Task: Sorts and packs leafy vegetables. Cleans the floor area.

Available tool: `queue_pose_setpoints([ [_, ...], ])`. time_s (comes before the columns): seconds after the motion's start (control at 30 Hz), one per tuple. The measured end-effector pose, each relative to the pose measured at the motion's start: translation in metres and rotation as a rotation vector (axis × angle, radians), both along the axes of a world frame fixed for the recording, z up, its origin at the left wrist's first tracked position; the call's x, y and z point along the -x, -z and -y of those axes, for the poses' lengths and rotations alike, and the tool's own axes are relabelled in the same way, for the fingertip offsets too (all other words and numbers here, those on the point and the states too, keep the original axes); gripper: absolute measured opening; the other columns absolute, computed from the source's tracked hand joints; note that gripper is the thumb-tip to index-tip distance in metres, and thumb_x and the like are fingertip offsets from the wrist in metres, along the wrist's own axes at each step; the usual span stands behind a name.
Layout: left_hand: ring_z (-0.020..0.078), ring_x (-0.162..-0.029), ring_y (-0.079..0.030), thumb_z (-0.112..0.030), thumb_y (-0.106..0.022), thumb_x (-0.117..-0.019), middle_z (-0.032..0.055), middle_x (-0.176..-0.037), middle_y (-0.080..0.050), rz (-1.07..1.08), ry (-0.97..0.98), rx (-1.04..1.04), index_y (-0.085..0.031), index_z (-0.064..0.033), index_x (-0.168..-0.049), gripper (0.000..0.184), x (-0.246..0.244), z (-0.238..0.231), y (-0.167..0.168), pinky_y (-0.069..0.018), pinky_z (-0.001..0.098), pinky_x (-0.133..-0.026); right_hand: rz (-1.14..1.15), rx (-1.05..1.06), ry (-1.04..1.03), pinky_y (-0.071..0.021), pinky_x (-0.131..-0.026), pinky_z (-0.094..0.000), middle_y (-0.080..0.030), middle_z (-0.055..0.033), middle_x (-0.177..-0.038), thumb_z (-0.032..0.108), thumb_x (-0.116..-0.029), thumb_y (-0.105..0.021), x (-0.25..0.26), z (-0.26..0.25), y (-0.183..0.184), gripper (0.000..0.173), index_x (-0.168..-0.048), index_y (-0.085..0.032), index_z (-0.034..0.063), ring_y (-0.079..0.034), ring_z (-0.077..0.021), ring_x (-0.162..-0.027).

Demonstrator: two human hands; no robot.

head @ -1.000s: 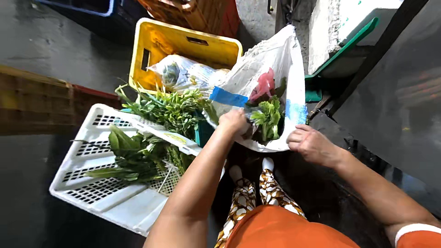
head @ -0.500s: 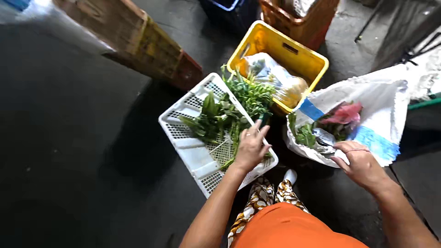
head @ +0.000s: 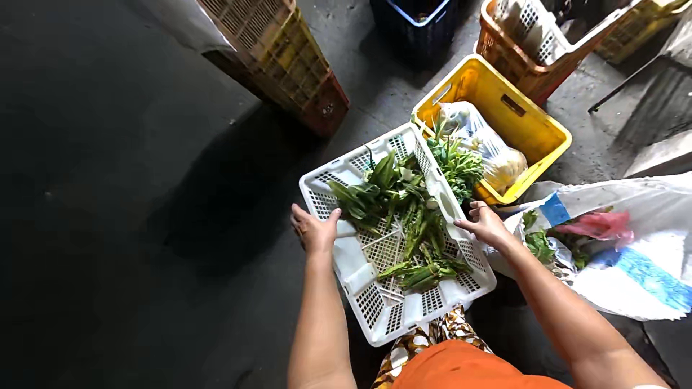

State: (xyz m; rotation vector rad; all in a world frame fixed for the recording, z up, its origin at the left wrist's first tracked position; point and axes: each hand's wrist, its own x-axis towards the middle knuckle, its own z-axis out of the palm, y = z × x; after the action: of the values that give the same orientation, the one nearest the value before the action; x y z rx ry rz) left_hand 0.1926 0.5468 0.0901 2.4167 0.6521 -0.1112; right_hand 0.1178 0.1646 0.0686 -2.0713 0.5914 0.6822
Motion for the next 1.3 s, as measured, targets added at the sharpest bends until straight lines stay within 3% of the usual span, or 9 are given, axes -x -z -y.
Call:
queue_pose_setpoints([
  [0.1, 0.0369, -0.121, -0.061, -0.021, -0.083, -0.0855, 0.0265, -0.138, -0.057, -0.227, -0.09, 0.448, -0.036, -0.0034, -0.153, 0.084, 0.005, -0.032, 0.036, -0.0526, 0.0551, -0.098, -0.114, -0.142, 0.08, -0.0502, -0.102, -0.0555, -0.064, -0.0239, -0.129, 0.041, -0.0861, -0.083, -0.023, -0.013, 0.021, 0.083, -0.148, -0.045, 0.0019, -0.064, -0.0364, -0.117],
  [0.27, 0.0317, -0.12, -0.06, 0.018, -0.064, -0.0784, 0.0264, -0.143, -0.052, -0.121, -0.066, 0.491, -0.037, 0.002, -0.152, 0.08, 0.045, -0.027, 0.037, -0.0543, 0.0465, -0.095, -0.208, -0.155, 0.013, -0.0508, -0.098, -0.0532, -0.065, -0.0218, -0.125, 0.015, -0.0963, -0.066, -0.033, -0.031, 0.009, 0.04, -0.135, -0.061, 0.005, -0.065, -0.0321, -0.112],
  [0.53, 0.0, -0.119, -0.058, 0.001, -0.061, -0.0879, 0.0102, -0.14, -0.051, 0.339, 0.223, 0.722, -0.022, 0.007, -0.153, 0.076, 0.055, 0.024, -0.127, -0.0505, 0.0194, -0.1, 0.153, -0.372, 0.125, -0.056, -0.088, -0.0429, -0.068, -0.017, -0.11, 0.005, -0.096, -0.062, 0.014, 0.041, -0.084, 0.03, -0.125, -0.062, -0.002, -0.067, -0.0211, -0.095],
  [0.77, -0.0036, -0.078, -0.059, 0.008, -0.054, -0.0786, -0.0001, -0.088, -0.059, 0.616, 0.331, 0.741, -0.046, 0.0117, -0.116, 0.038, 0.063, 0.134, -0.254, -0.0514, 0.0129, -0.072, 0.652, -0.363, 0.3, -0.0579, -0.094, -0.042, -0.067, -0.0159, -0.122, 0.013, -0.1009, -0.062, 0.032, 0.133, -0.191, 0.045, -0.142, -0.05, 0.0014, -0.068, -0.0203, -0.105],
  [0.93, 0.0042, -0.119, -0.053, -0.005, -0.064, -0.0779, 0.0115, -0.138, -0.052, 0.803, 0.508, 0.693, -0.028, 0.0062, -0.152, 0.083, 0.097, 0.215, -0.281, -0.0465, 0.0228, -0.1, 0.732, 0.511, 0.826, -0.0407, -0.114, -0.0588, -0.048, -0.0285, -0.149, 0.042, -0.0903, -0.076, 0.159, 0.217, -0.164, 0.087, -0.155, -0.036, 0.0007, -0.049, -0.0427, -0.138],
  [1.03, 0.0191, -0.136, -0.045, -0.011, -0.065, -0.0829, 0.0236, -0.153, -0.042, 0.859, 0.572, 0.588, -0.024, 0.0076, -0.157, 0.087, 0.123, 0.272, -0.292, -0.0374, 0.0336, -0.113, 0.376, 0.424, 1.187, -0.0301, -0.121, -0.057, -0.026, -0.0356, -0.16, 0.046, -0.0831, -0.083, 0.241, 0.242, -0.088, 0.123, -0.161, -0.003, -0.0061, -0.032, -0.047, -0.148],
  [1.13, 0.025, -0.135, -0.049, -0.006, -0.062, -0.0834, 0.0297, -0.152, -0.043, 0.925, 0.733, 0.478, -0.025, 0.008, -0.157, 0.084, 0.137, 0.319, -0.281, -0.0413, 0.0368, -0.111, 0.247, 0.001, 1.274, -0.0455, -0.11, -0.0546, -0.045, -0.0334, -0.149, 0.036, -0.0962, -0.072, 0.273, 0.228, -0.035, 0.089, -0.156, -0.023, -0.0076, -0.052, -0.0409, -0.135],
  [1.2, 0.0279, -0.137, -0.051, -0.003, -0.061, -0.0845, 0.0311, -0.151, -0.044, 1.028, 0.854, 0.446, -0.03, 0.0099, -0.155, 0.078, 0.14, 0.347, -0.263, -0.0407, 0.0374, -0.114, 0.337, -0.034, 1.206, -0.0495, -0.103, -0.0546, -0.06, -0.0298, -0.132, 0.022, -0.1042, -0.058, 0.274, 0.219, -0.034, 0.047, -0.141, -0.051, -0.0064, -0.061, -0.0383, -0.121],
  [1.3, 0.0355, -0.143, -0.045, -0.015, -0.054, -0.0911, 0.0316, -0.155, -0.04, 1.17, 1.006, 0.317, -0.035, 0.0112, -0.152, 0.069, 0.146, 0.379, -0.242, -0.0356, 0.0446, -0.118, 0.442, 0.023, 1.107, -0.0483, -0.106, -0.0505, -0.062, -0.0268, -0.131, 0.017, -0.1073, -0.049, 0.274, 0.216, -0.053, 0.038, -0.137, -0.056, -0.0056, -0.061, -0.0348, -0.122],
])
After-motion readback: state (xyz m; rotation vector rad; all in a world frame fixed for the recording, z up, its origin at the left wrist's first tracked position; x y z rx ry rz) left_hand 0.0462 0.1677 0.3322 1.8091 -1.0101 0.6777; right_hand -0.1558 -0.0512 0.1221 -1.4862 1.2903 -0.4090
